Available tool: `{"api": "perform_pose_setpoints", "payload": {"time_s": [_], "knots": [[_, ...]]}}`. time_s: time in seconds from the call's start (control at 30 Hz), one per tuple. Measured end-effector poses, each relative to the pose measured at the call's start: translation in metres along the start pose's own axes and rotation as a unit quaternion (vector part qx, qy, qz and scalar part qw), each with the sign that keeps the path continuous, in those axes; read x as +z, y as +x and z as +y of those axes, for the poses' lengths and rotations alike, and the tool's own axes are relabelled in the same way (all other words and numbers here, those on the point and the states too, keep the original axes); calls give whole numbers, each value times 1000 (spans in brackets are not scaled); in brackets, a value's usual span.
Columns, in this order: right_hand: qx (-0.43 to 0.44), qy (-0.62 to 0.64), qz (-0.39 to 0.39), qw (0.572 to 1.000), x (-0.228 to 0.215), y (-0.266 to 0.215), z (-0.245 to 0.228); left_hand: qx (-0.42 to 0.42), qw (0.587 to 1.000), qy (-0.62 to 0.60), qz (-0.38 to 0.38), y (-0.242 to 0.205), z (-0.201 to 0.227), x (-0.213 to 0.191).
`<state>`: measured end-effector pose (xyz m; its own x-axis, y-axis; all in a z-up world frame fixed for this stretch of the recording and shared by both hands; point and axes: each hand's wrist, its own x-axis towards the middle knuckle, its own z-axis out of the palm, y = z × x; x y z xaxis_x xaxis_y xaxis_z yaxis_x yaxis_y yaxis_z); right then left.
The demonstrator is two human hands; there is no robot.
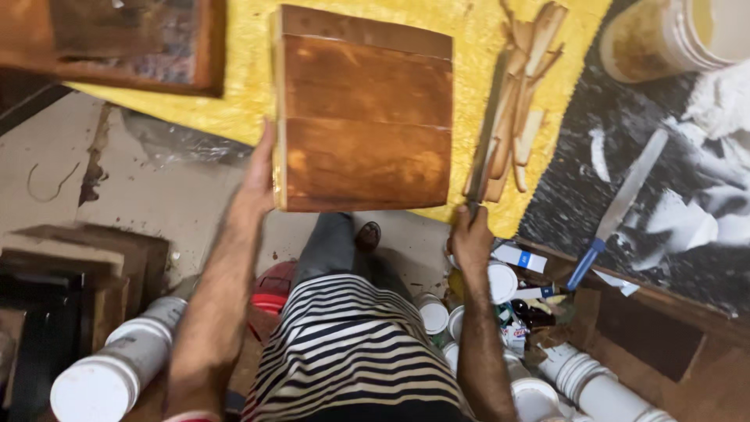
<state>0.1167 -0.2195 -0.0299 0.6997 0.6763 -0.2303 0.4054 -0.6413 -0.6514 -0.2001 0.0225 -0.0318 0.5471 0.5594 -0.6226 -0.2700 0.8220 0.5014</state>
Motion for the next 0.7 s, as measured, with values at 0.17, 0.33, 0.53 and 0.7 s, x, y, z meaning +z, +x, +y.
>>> {"api": "perform_pose_setpoints", "payload": {"time_s": [0.17, 0.33, 0.53, 0.7], "knots": [[81, 8, -28, 996, 4, 2, -3, 1, 986, -90, -139, 29, -12, -7], [58, -14, -27, 998, 3, 3, 5, 67, 981, -99, -154, 10, -44, -13], [24, -71, -5, 997, 6, 0, 1, 103, 963, -213, -131, 17, -119, -12], [41, -56, -7, 998, 6, -1, -3, 119, 908, -377, -141, 50, -154, 13]]}}
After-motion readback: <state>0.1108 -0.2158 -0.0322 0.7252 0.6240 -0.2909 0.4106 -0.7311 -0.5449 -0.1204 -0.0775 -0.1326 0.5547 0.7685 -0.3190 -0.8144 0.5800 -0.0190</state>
